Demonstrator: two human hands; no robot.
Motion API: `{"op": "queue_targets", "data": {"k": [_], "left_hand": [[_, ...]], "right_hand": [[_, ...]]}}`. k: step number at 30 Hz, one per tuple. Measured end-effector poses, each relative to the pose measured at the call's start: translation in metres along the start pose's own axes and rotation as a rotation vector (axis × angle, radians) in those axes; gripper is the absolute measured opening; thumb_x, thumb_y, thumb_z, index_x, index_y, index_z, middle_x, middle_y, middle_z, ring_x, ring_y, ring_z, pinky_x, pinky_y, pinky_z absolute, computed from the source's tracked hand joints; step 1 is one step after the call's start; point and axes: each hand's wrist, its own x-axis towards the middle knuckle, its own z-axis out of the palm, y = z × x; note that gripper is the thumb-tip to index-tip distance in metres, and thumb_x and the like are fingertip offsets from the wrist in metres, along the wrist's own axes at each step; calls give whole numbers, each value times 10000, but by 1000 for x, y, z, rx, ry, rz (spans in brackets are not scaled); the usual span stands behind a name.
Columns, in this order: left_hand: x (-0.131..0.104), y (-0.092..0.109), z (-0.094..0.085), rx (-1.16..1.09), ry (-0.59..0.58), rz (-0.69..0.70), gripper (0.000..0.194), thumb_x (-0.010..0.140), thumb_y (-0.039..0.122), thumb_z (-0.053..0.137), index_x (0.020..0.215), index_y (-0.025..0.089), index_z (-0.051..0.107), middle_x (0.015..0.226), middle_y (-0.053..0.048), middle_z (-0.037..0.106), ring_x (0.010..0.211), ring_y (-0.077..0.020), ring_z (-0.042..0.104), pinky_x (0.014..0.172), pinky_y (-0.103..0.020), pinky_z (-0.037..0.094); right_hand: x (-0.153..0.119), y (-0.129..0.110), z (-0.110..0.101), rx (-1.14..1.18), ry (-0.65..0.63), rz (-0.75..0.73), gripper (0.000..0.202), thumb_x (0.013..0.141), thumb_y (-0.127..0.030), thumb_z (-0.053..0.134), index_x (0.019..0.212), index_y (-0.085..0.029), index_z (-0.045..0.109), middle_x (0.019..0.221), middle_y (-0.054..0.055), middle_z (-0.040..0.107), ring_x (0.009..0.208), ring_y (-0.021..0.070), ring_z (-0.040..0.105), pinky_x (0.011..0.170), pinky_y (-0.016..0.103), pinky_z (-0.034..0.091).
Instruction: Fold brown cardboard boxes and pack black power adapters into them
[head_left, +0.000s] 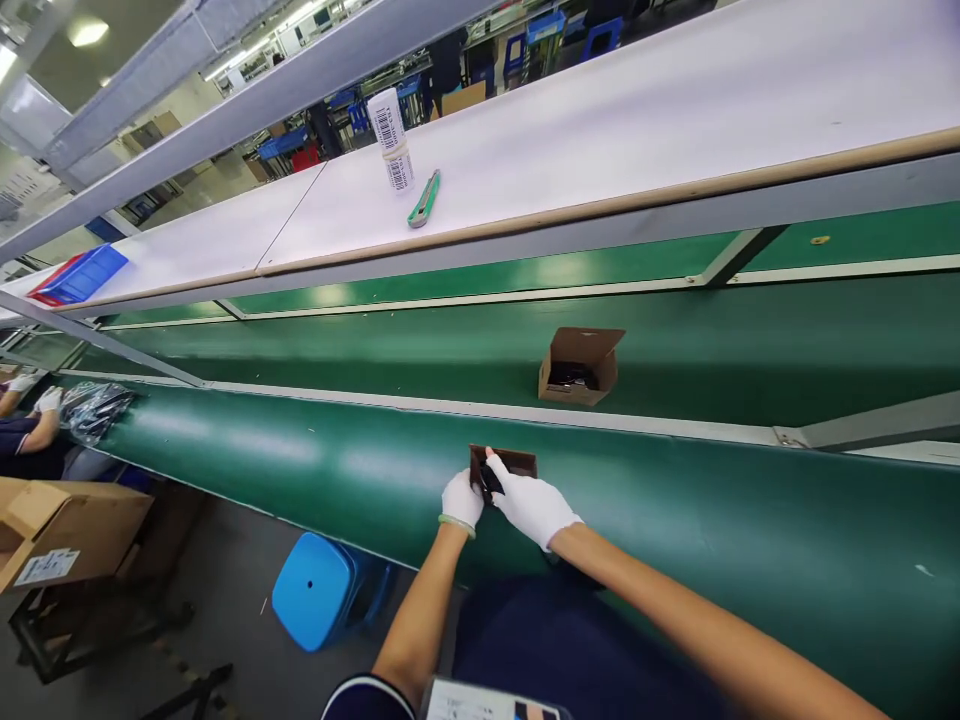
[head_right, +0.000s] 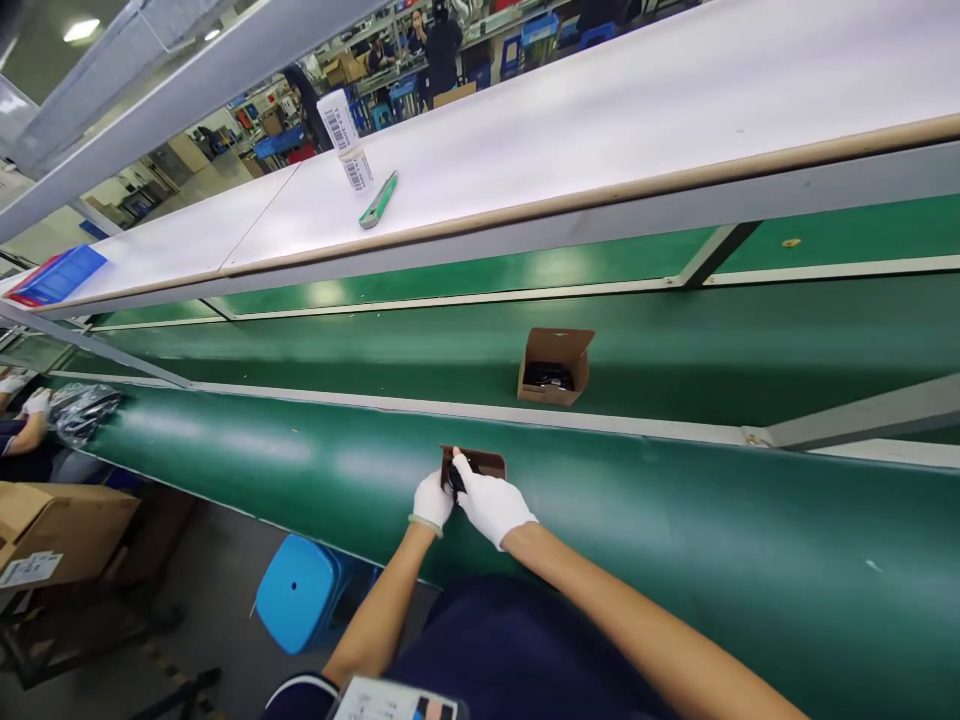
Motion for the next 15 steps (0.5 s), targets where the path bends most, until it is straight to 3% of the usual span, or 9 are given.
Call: {"op": "queue_targets", "data": {"k": [3, 8, 12, 15], "left_hand": [[1, 6, 8, 14, 33, -55, 408, 939, 176, 421, 1291, 190, 626, 1192, -143, 721, 1086, -320, 689, 933, -420, 533], [3, 5, 9, 39, 80, -102, 439, 949, 161, 392, 1347, 185, 574, 1256, -124, 697, 1118, -279, 683, 964, -375, 533], [6, 3, 10, 64, 68, -71, 403, 937, 182, 461, 1321, 149, 580, 1268, -146, 679, 1151, -296, 664, 1031, -397, 505], [4, 2, 14, 58, 51, -57, 386, 955, 223, 459, 1312, 145, 585, 1245, -145, 688, 1131, -300, 674, 1027, -408, 514]], "right_hand": [[15, -13, -4, -140, -19, -6, 688, 974, -249, 407, 1615, -194, 163, 1187, 189, 717, 972, 316, 723, 778, 393, 544], [24, -12, -5, -320, -40, -110, 564, 997, -175, 342, 1559, -192, 303, 1108, 187, 732, 958, 292, 726, 767, 383, 563], [41, -11, 13, -377, -122, -119, 485, 975, -79, 349, 1444, -74, 472, 1137, 258, 707, 1031, 325, 711, 845, 450, 565], [66, -17, 32, -408, -222, -105, 358, 981, -94, 437, 1291, -33, 605, 1152, 245, 707, 1063, 310, 702, 905, 467, 560]]}}
